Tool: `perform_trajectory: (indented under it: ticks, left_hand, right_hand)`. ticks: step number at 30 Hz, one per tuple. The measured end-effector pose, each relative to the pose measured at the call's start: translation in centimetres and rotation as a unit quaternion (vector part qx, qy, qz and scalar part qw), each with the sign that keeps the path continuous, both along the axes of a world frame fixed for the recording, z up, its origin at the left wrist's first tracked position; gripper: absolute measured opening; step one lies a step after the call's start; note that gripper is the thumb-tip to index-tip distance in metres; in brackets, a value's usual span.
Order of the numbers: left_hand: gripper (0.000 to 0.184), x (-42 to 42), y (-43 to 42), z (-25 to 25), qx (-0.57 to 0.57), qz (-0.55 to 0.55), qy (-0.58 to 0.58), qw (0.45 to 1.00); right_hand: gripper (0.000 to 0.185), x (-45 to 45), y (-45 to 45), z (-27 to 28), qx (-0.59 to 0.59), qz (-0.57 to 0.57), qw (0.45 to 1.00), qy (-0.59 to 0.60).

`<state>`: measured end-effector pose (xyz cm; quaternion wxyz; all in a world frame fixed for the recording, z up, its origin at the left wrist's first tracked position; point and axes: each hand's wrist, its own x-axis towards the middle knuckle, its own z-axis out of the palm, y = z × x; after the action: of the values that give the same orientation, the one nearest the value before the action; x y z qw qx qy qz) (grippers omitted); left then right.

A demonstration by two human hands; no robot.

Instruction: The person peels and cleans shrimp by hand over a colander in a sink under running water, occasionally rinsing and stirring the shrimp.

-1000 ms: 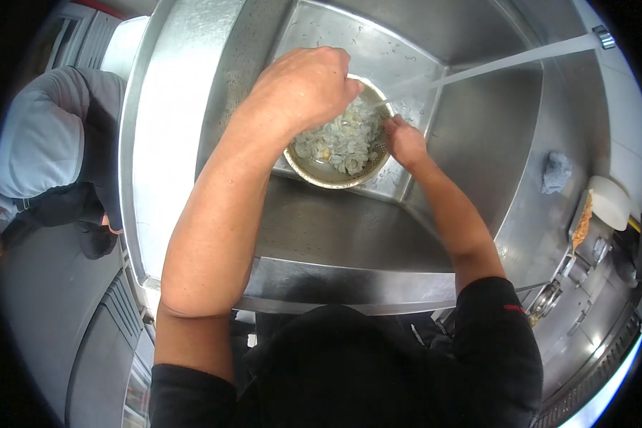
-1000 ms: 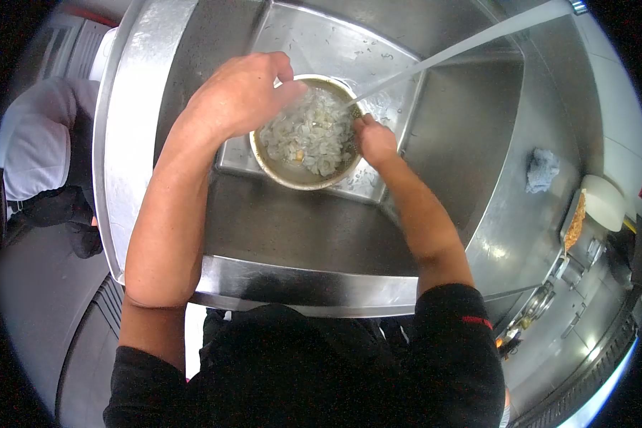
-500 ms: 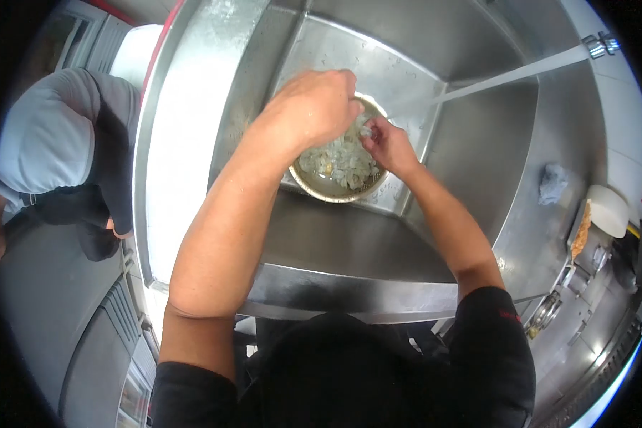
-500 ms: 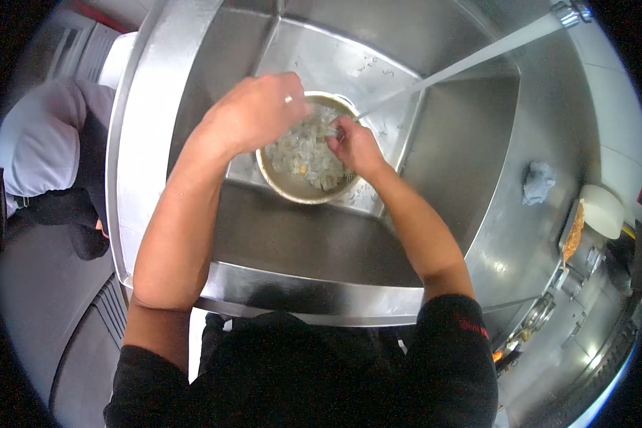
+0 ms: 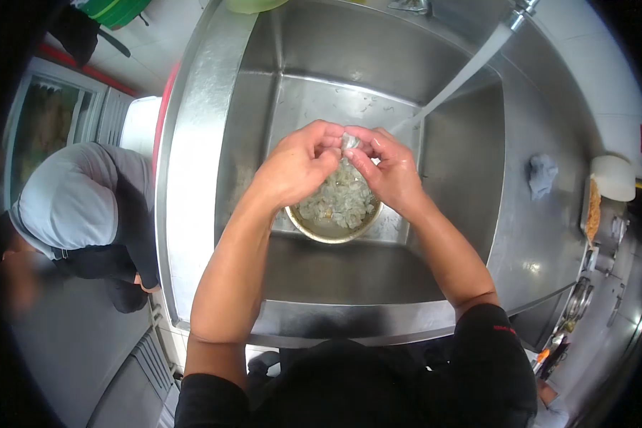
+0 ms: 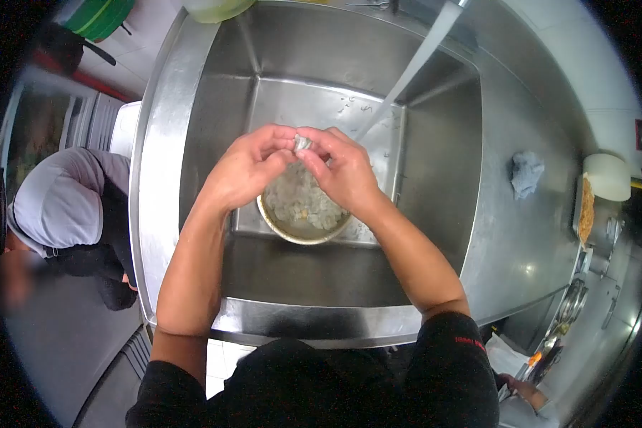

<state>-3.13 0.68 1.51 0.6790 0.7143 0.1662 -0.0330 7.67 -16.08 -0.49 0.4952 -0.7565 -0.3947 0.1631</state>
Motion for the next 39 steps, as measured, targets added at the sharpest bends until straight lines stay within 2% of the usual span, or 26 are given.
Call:
perform_trajectory:
  ticks: [3,9,12,15,18,21,22,26,27,29,31,33,34,35,39]
  left_hand:
    - [0.037,0.2,-0.5,0.5,0.003,0.027,0.001,1.0]
    - [0.04,0.2,-0.6,0.0,-0.025,0.03,-0.016,0.999]
    - [0.037,0.2,-0.5,0.1,-0.018,0.021,-0.013,1.0]
    - [0.033,0.3,-0.2,0.6,-0.029,0.028,0.004,0.999]
    - [0.031,0.3,0.0,1.1,-0.111,0.066,0.016,0.992]
    - [0.03,0.3,-0.1,1.8,-0.212,0.113,0.008,0.971]
    - [0.03,0.3,-0.1,1.9,-0.244,0.128,0.003,0.961]
    - [0.03,0.4,0.3,1.8,-0.298,0.149,0.0,0.943]
    - [0.031,0.5,0.4,1.9,-0.305,0.152,0.001,0.94]
    - [0.03,0.5,0.3,1.9,-0.318,0.157,0.006,0.935]
    - [0.029,0.5,0.4,1.7,-0.326,0.166,0.012,0.931]
    - [0.026,0.4,0.4,2.1,-0.326,0.173,0.018,0.929]
    - [0.025,0.4,0.3,2.1,-0.326,0.176,0.021,0.928]
    - [0.024,0.4,0.3,2.0,-0.325,0.176,0.025,0.929]
    - [0.024,0.5,0.4,2.0,-0.312,0.183,0.034,0.932]
  right_hand:
    - [0.03,0.1,0.2,0.6,0.026,-0.016,0.999,-0.016]
    - [0.022,0.6,0.2,1.0,0.02,0.011,0.989,-0.144]
    - [0.02,0.3,0.3,0.9,0.034,0.006,0.989,-0.144]
    - [0.015,-0.3,0.4,0.9,0.057,-0.003,0.995,-0.079]
    - [0.014,-0.5,0.7,0.4,0.126,-0.049,0.976,0.169]
    - [0.016,0.5,0.7,1.5,0.142,-0.08,0.951,0.262]
    - [0.017,1.4,0.7,1.6,0.132,-0.103,0.955,0.245]
    - [0.023,8.1,1.0,1.7,0.051,-0.214,0.953,0.209]
    - [0.024,10.2,1.0,1.4,-0.07,-0.213,0.966,0.131]
    - [0.027,13.1,0.4,-0.1,-0.306,-0.199,0.93,-0.033]
    - [0.03,12.9,-0.9,-5.2,-0.257,-0.165,0.935,-0.18]
    - [0.032,10.9,-1.1,-5.8,-0.182,-0.114,0.972,-0.098]
    - [0.034,8.4,-0.4,-3.2,-0.128,-0.082,0.987,0.059]
    - [0.036,5.9,0.1,-1.1,-0.071,-0.049,0.973,0.214]
    - [0.031,0.3,0.9,1.9,0.058,-0.047,0.979,0.189]
